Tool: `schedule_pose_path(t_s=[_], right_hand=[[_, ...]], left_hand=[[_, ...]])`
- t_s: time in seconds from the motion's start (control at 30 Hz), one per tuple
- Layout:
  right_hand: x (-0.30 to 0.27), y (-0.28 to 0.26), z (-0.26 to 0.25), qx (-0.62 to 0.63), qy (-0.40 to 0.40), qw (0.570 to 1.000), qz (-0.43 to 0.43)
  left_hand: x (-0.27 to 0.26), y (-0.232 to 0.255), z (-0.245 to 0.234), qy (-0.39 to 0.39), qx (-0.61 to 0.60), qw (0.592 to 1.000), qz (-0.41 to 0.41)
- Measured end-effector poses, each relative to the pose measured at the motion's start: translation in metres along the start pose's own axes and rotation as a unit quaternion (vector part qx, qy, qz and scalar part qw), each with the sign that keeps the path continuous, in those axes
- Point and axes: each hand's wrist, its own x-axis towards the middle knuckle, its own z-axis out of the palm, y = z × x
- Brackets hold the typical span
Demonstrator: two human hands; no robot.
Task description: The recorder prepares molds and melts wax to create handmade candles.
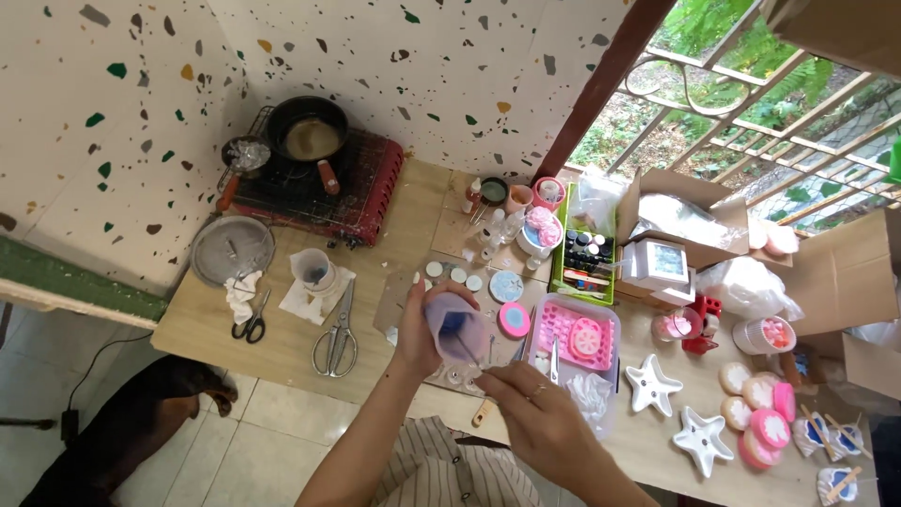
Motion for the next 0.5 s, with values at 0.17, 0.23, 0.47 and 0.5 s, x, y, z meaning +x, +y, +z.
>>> schedule_pose_path(t_s=[0.17,0.23,0.47,0.5], right_hand=[[-0.010,-0.011,-0.018,-0.036,-0.001,0.999,-0.027],[-0.013,-0.017,-0.022,-0.051,0.004,0.998,-0.043],[-0.026,-0.024,-0.024,-0.088,0.050,0.992,-0.078],[-0.023,-0.021,-0.017,-0.082,0.049,0.992,-0.088]], left_hand=[[-0.013,0.001,0.016,0.035,0.013,0.999,0.009],[-0.016,-0.002,0.014,0.032,0.006,0.999,0.021],[-0.020,-0.008,0.001,0.062,-0.019,0.996,0.053],[-0.022,-0.006,0.001,0.068,-0.016,0.996,0.064]])
